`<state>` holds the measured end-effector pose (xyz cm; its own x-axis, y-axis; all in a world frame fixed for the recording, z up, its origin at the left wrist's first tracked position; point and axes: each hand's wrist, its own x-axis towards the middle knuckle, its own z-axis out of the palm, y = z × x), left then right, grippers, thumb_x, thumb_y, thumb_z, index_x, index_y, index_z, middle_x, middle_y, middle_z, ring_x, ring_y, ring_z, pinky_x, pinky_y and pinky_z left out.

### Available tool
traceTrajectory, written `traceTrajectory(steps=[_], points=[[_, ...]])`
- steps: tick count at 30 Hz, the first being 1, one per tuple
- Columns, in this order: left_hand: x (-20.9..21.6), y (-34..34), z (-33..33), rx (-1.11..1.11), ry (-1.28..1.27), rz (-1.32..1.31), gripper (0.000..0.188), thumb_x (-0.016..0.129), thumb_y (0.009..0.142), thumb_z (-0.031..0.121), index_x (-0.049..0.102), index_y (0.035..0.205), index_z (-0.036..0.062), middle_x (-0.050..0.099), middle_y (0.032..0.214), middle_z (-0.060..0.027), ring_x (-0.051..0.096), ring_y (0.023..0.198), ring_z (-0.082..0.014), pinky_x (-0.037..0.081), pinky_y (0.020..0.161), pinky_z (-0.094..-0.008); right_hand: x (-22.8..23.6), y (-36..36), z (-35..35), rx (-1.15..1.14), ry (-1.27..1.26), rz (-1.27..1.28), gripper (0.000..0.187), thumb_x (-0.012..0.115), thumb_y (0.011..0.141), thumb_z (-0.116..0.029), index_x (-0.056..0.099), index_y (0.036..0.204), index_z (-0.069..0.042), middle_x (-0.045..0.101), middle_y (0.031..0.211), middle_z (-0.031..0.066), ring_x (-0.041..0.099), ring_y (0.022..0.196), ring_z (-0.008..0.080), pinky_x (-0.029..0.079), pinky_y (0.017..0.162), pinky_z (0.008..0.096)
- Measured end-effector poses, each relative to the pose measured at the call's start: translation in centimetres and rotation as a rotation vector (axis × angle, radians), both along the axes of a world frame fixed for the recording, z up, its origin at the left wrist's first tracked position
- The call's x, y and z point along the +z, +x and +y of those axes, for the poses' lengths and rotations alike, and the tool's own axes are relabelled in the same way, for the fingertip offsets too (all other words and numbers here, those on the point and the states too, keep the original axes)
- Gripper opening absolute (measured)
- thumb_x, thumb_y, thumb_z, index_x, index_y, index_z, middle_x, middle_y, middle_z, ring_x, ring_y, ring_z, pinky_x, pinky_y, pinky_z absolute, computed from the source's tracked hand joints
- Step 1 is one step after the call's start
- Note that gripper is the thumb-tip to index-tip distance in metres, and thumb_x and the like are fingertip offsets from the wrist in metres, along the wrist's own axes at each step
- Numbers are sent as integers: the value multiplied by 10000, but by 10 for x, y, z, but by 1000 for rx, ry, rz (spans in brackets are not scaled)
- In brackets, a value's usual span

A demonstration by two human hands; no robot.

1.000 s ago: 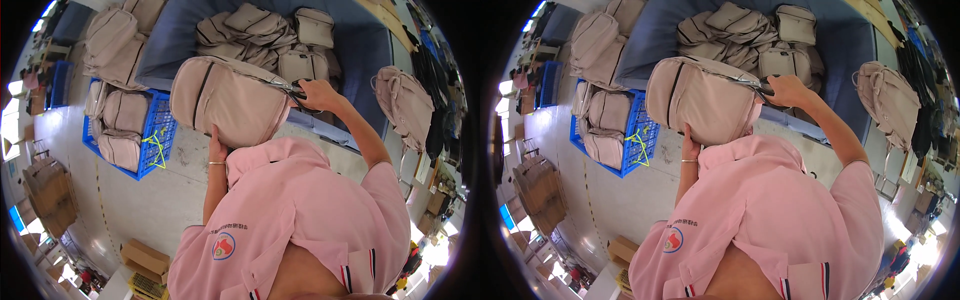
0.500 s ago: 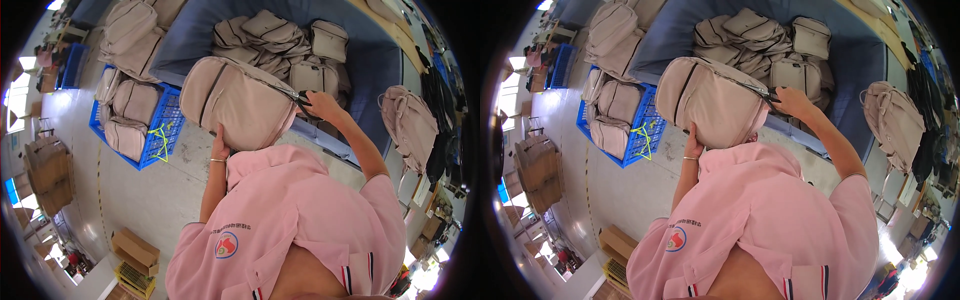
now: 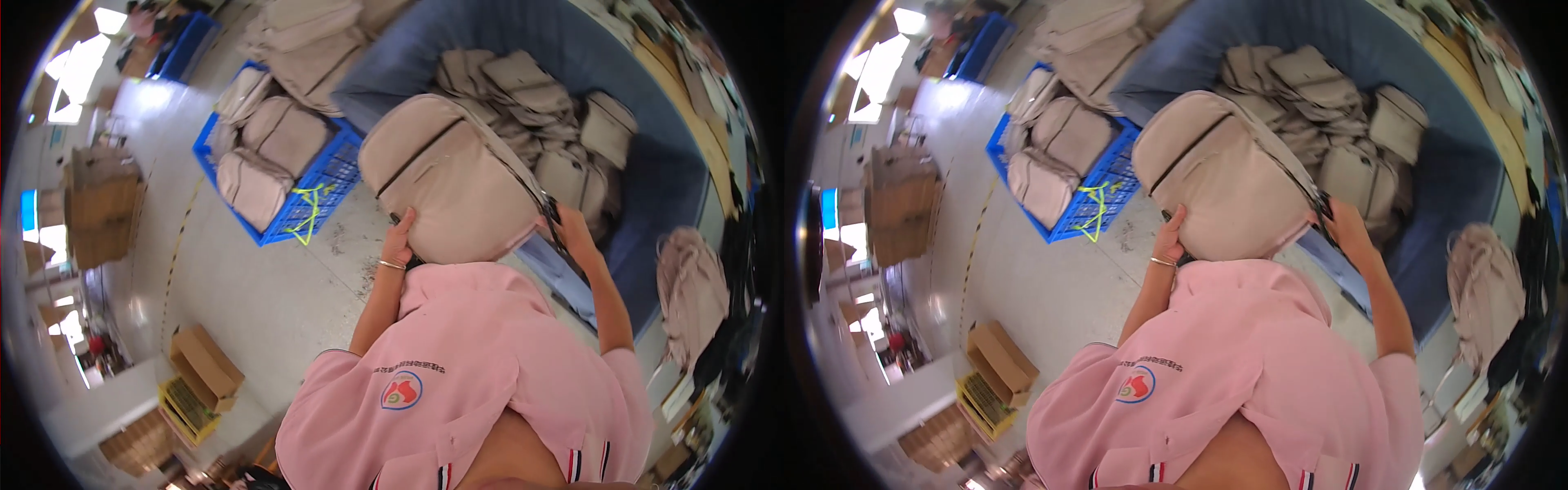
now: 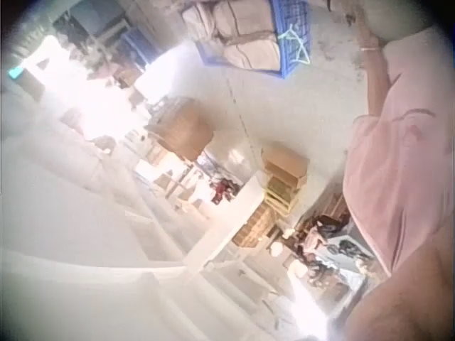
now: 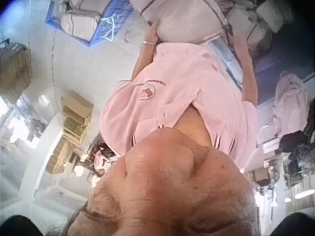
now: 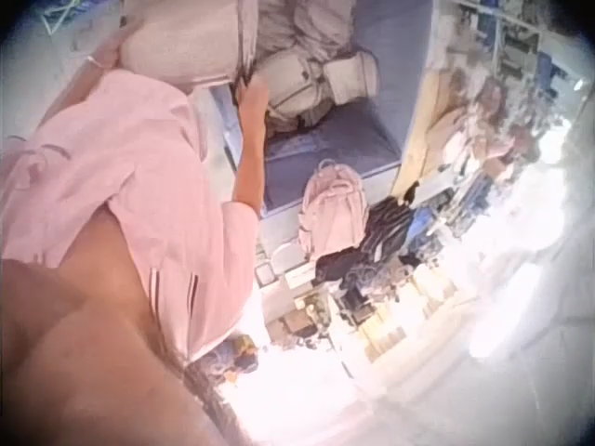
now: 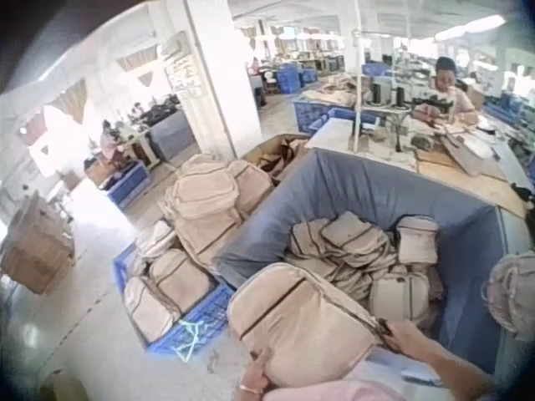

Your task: The recorder uses scissors to trim loose threads from several manufactured backpack panels and then organizes them into bins.

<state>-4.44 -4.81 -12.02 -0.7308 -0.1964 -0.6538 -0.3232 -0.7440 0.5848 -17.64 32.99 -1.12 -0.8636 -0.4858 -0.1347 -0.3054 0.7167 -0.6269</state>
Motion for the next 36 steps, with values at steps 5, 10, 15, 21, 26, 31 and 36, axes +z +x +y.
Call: traceTrajectory(steps=[5, 10, 15, 21, 26, 31, 36], points=[[52, -5, -74, 123, -14, 105, 519, 699, 909, 344, 559, 1283, 12, 646, 1220, -106, 629, 1103, -230, 512, 957, -385, 2, 15, -63, -401, -364, -422, 363, 618, 957, -388, 584, 903, -31, 535, 583, 35, 500, 414, 81, 362, 374, 244], [77, 5, -213, 280, -58, 276, 543, 627, 946, 397, 519, 1337, 36, 625, 1269, -94, 622, 1122, -242, 518, 956, -405, -5, 9, -130, -523, -542, -609, 384, 646, 937, -405, 598, 877, -28, 550, 578, 47, 511, 426, 92, 394, 385, 251], [144, 1, -363, 354, -230, 358, 612, 604, 949, 438, 463, 1392, 41, 578, 1340, -116, 581, 1194, -257, 490, 1002, -432, 0, -11, -189, -414, -341, -529, 386, 635, 946, -395, 602, 887, -15, 560, 590, 45, 518, 438, 90, 398, 403, 241], [203, 5, -543, 448, -488, 377, 642, 593, 956, 437, 432, 1414, 18, 553, 1366, -137, 564, 1218, -273, 480, 1020, -439, 16, -28, -259, -389, -430, -606, 278, 590, 965, -278, 611, 975, -1, 592, 650, 61, 539, 476, 89, 417, 439, 230], [226, -7, -692, 430, -533, 413, 655, 616, 945, 425, 437, 1406, -5, 556, 1360, -144, 559, 1222, -280, 464, 1037, -441, 20, -34, -296, -385, -300, -576, 291, 628, 938, -298, 600, 938, -9, 588, 639, 50, 533, 470, 98, 425, 448, 243], [210, -7, -842, 476, -1160, -387, 644, 673, 879, 439, 551, 1291, -40, 623, 1259, -164, 615, 1071, -266, 502, 919, -401, 28, -38, -308, -308, -61, -469, 289, 639, 931, -317, 597, 891, -34, 579, 628, 47, 536, 468, 118, 422, 437, 270], [95, -30, -848, -6, -1432, -491, 489, 585, 940, 348, 583, 1307, 25, 605, 1284, -137, 557, 1146, -280, 429, 991, -428, 21, -48, -314, -167, 116, -278, 371, 677, 883, -376, 559, 849, -26, 606, 708, 168, 590, 590, 321, 454, 561, 412]])
